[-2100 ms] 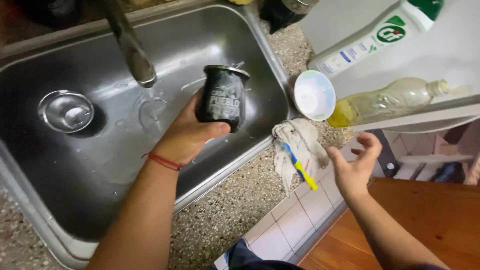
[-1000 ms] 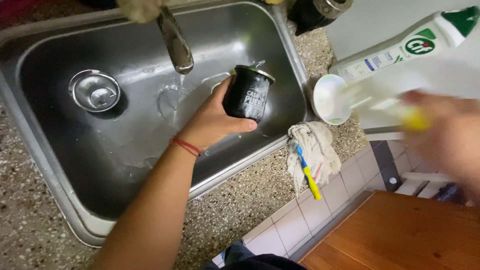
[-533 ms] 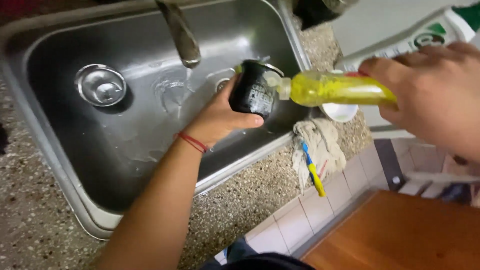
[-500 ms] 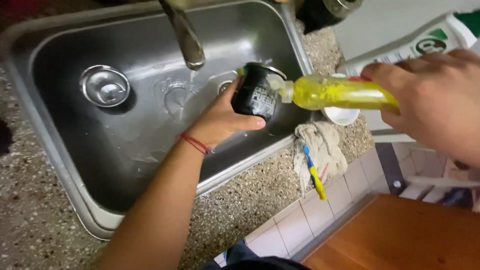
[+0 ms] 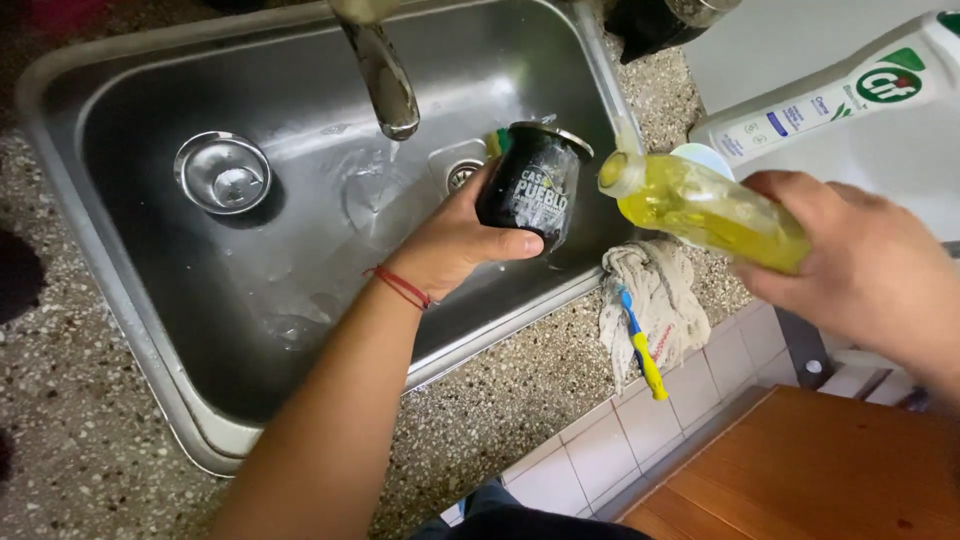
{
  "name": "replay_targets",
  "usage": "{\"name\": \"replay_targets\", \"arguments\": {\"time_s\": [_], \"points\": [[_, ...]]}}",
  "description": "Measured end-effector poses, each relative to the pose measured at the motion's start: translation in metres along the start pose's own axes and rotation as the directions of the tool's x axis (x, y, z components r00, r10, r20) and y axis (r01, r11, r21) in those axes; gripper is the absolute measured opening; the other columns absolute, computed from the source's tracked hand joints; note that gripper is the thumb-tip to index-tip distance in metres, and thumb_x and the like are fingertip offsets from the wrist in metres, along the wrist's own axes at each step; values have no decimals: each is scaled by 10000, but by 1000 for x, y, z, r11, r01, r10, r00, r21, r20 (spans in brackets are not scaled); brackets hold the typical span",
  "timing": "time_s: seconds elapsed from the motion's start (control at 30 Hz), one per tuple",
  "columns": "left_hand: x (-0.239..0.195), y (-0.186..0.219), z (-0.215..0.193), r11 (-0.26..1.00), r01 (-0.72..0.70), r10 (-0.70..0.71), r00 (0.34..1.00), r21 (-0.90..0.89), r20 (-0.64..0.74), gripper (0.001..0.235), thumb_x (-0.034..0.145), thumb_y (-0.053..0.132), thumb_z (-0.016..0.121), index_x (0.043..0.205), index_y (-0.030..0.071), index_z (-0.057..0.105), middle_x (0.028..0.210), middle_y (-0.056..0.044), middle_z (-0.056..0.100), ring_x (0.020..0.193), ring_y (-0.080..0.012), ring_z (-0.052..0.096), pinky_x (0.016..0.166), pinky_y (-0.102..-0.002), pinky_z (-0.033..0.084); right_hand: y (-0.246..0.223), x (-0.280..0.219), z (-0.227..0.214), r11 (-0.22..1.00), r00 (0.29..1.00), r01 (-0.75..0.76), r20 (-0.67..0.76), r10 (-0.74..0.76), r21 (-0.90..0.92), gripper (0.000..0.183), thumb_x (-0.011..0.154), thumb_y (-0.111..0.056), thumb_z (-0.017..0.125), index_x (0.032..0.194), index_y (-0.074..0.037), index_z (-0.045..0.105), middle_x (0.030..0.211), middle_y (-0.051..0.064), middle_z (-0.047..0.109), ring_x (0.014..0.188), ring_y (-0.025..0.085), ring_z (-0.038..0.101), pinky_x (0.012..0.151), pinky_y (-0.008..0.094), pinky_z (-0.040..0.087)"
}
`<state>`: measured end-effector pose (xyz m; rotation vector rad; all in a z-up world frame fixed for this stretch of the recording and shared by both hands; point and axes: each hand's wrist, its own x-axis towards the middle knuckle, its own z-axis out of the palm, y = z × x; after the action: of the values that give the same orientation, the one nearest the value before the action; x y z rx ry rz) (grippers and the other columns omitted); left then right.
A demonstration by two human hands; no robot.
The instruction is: The person scrubs a black cup with a toothbrush and soap, rinses it under running water, and then scrubs it again. The person repeats this process for a second cup. The person uses a toothbrush and dish soap to clean the cups in a kitchen sink.
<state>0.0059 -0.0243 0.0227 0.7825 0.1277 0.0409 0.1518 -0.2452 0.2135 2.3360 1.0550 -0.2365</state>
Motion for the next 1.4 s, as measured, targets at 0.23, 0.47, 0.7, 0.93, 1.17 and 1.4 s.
{"name": "replay_targets", "arguments": {"time_s": [0.23,0.47,0.7,0.93,1.17,1.4], "points": [[1,1,2,1000,-12,13,999,-19,46,943,594,208,836,1428,76,415,1293,-147,596,1198,-293,596,1019,-432,532,14,-26,19,702,946,-284,72,317,653,779,694,-167,798,1401,-42,495,1287,167,599,1114,343,608,889,460,506],[1,6,3,999,27,-28,999,46,22,970,568,240,836,1435,115,419,1312,-147,597,1219,-310,598,1021,-449,534,67,-36,146,327,805,29,-217,553,944,563,918,49,668,1395,1,373,1361,208,534,1209,290,545,1052,398,459],[1,6,4,994,27,-30,999,104,25,986,558,268,844,1432,117,412,1323,-146,593,1225,-313,600,1002,-455,546,84,1,242,-135,669,261,-78,740,956,801,988,100,683,1537,-272,233,1472,213,506,1231,279,643,1046,399,637],[2,2,6,995,-47,52,997,86,-63,958,569,196,837,1411,74,398,1253,-122,593,1131,-263,613,941,-401,546,16,-44,221,172,520,87,-192,832,981,298,1036,-89,594,1231,-98,369,1133,69,481,990,162,502,789,287,476],[0,6,10,943,-55,90,991,327,-95,1021,567,299,826,1466,126,371,1327,-95,584,1192,-245,612,962,-393,559,-52,-77,222,688,977,-185,54,207,702,541,811,-337,742,1251,-63,587,1038,127,643,862,247,639,756,386,551],[-4,12,11,885,8,62,989,466,-136,1056,575,295,807,1508,200,322,1389,-88,541,1234,-257,600,972,-406,561,-22,-52,172,684,939,269,-344,-28,678,139,1030,-80,395,983,-60,524,752,0,607,493,73,503,371,187,439]]}}
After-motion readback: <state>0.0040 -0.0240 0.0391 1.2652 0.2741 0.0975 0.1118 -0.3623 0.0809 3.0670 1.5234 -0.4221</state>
